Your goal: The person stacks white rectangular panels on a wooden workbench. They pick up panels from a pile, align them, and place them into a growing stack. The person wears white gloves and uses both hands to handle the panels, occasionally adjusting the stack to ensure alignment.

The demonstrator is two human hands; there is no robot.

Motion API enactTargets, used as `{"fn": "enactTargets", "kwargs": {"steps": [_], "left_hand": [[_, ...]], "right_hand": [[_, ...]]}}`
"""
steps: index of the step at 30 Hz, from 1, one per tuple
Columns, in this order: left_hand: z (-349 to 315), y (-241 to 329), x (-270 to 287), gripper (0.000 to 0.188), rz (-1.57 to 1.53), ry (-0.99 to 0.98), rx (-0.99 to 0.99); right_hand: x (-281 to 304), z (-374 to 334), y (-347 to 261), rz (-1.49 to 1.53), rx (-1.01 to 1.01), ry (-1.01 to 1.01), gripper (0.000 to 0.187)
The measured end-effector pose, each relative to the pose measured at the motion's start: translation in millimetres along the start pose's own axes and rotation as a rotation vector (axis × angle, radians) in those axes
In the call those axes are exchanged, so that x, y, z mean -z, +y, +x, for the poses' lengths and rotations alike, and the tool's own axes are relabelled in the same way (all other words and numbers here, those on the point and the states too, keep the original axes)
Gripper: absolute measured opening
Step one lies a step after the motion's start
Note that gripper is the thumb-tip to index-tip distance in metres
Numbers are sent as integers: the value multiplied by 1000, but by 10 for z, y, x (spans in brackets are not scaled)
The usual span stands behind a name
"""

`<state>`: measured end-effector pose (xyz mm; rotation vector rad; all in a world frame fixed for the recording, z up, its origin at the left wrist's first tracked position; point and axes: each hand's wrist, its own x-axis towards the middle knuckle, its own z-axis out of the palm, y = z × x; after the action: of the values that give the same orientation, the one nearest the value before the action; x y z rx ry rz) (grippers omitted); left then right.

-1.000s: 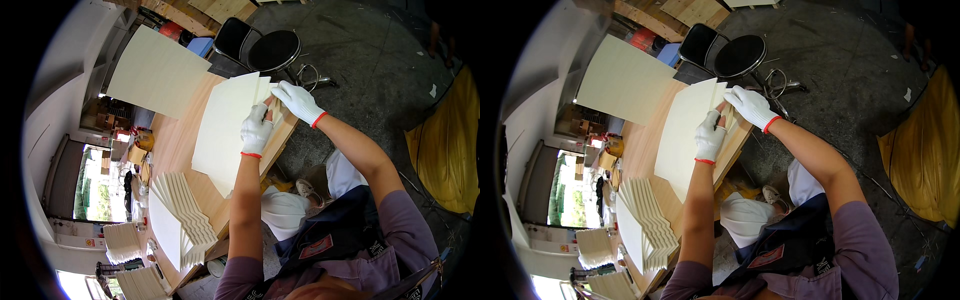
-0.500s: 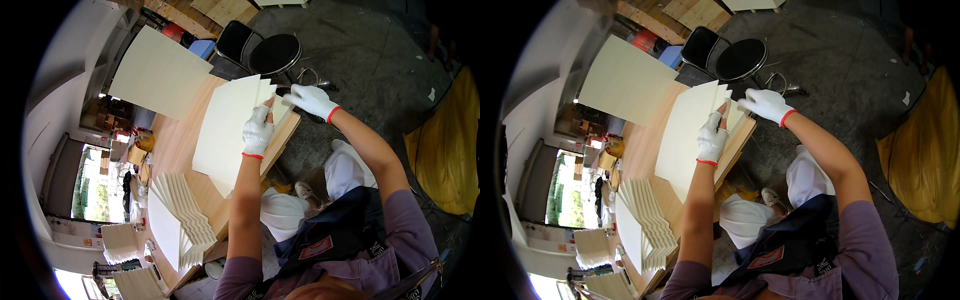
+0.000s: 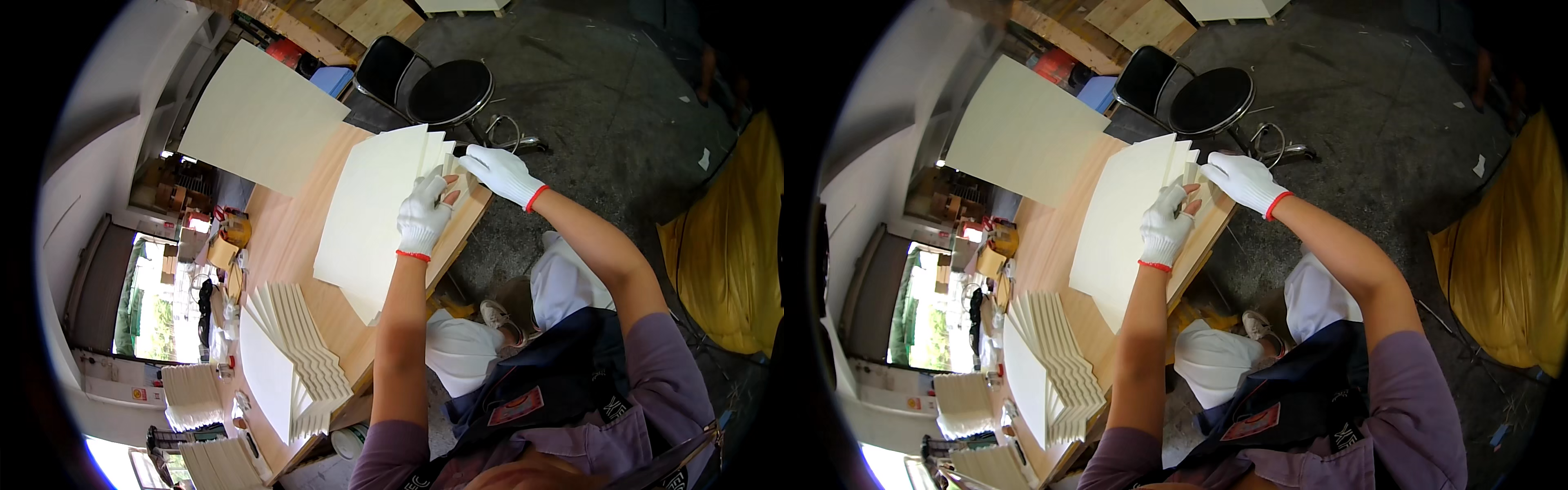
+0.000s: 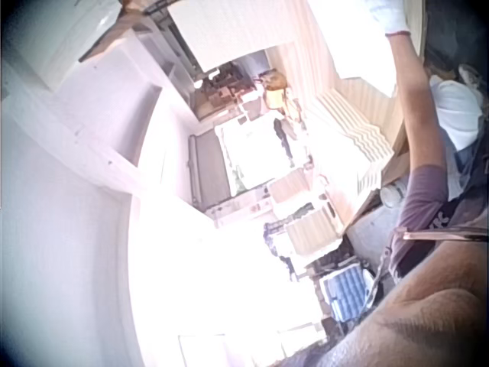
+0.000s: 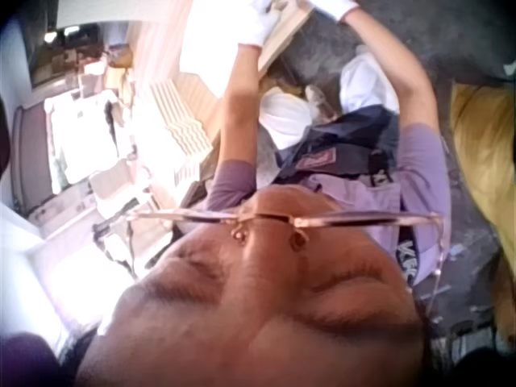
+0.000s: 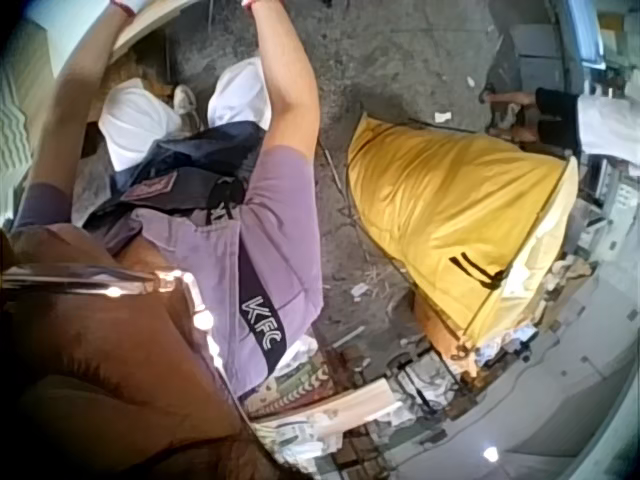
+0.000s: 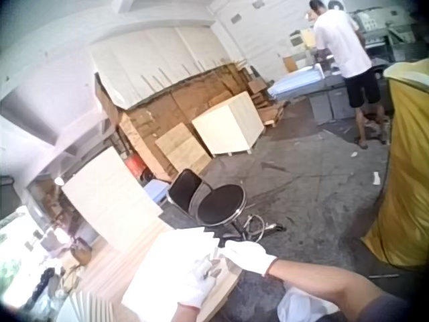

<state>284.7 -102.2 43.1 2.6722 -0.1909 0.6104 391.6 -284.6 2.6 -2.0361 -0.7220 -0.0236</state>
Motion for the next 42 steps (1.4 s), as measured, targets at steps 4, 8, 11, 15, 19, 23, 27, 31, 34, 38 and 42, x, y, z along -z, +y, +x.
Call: {"fn": "enactTargets", "kwargs": {"steps": [4,8,11,15,19,23,27,31,34,38,42], "left_hand": [[4,-1,-9,30,-16,2,5],[-19,-75,27,34,41,-53,10],[-31,-15,35,38,63,-26,-79],[-83,-101,-19,40,63,79,-61],[-296,-20,47,41,-76,328,-32],[-1120,90,227,36,-136,503,-65],[-2077,152,505,24,-120,415,153],[-2408,119,735,17,71,205,395],[-2365,148,769,15,138,157,503],[-2298,138,852,19,106,84,605],[-2413,73,894,34,-149,51,766]], "right_hand": [[-9,8,45,-11,2,5,37],[-1,-34,-50,-50,10,77,38],[-7,-58,-151,107,-61,232,41],[-339,-72,-359,1019,-335,162,40],[-484,-64,-549,1461,-543,-116,39],[-842,-154,-713,1575,-610,-392,44],[-1406,-489,-1148,1547,-809,-452,43],[-1536,-539,-1250,1381,-799,-357,52],[-1519,-494,-1212,1361,-779,-356,56],[-1393,-502,-1273,1326,-745,-369,56],[-957,-597,-1156,1203,-705,-365,50]]}}
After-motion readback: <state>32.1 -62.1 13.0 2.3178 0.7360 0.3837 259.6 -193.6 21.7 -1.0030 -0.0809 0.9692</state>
